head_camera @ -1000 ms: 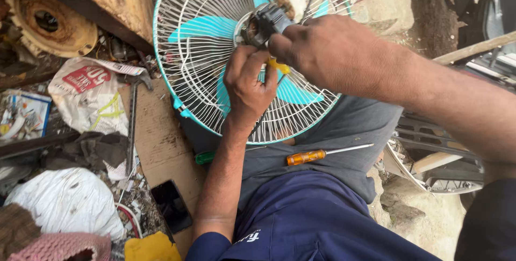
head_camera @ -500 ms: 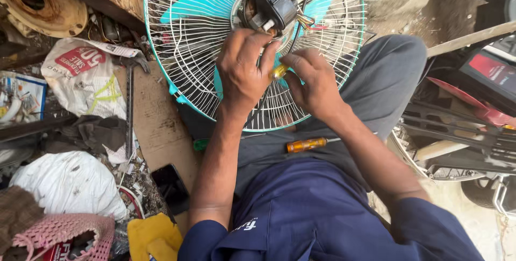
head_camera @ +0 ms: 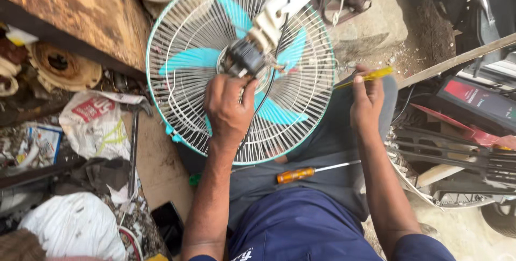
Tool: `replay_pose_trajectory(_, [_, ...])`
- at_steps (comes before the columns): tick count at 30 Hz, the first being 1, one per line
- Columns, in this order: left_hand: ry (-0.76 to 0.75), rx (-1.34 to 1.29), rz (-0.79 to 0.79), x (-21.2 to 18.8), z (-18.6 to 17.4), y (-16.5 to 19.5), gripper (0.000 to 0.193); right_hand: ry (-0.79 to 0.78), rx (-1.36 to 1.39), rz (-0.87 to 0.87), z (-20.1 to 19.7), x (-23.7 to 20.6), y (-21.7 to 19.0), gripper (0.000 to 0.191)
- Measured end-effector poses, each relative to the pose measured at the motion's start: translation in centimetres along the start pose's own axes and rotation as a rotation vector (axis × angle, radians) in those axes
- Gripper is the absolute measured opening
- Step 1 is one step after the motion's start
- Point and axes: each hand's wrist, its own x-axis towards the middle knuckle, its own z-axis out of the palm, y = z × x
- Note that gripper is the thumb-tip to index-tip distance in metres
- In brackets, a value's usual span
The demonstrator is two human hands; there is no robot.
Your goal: The person repairs a standing fan by removing the front grill, using a screwdriver and hammer to adjust the motor housing, and reconnecting wires. The person then reattaches the grill and secures it.
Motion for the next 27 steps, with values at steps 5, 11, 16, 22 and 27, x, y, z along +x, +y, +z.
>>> replay_pose_trajectory(5, [0.013,0.021,0.023,-0.6,0.6,-0.3,0.022,-0.064,0.293,0.291,2.0,4.3,-0.4,0.032])
replay_pose_trajectory(11, [0.005,0.015,-0.097,-1.9,1.1,-1.6,0.015,-0.353,0.564,0.519,3.8,5.9,-0.9,0.037])
replay_pose_trajectory(16, [0.012,0.046,-0.160,0.1,-3.2,-4.2,0.009,-0.385,0.331,0.580,3.8,2.0,0.5,0.027])
replay_pose_trajectory(22, [-0.073,-0.080,-0.115,0.1,-7.4,-5.1,0.020,-0.357,0.442,0.500,3.3,-2.5,4.9,0.014])
replay_pose_trajectory(27, [0.073,0.027,-0.162,-2.9,-5.3,-4.1,0.019,-0.479,0.626,0.584,1.5,-2.6,6.3,0.014])
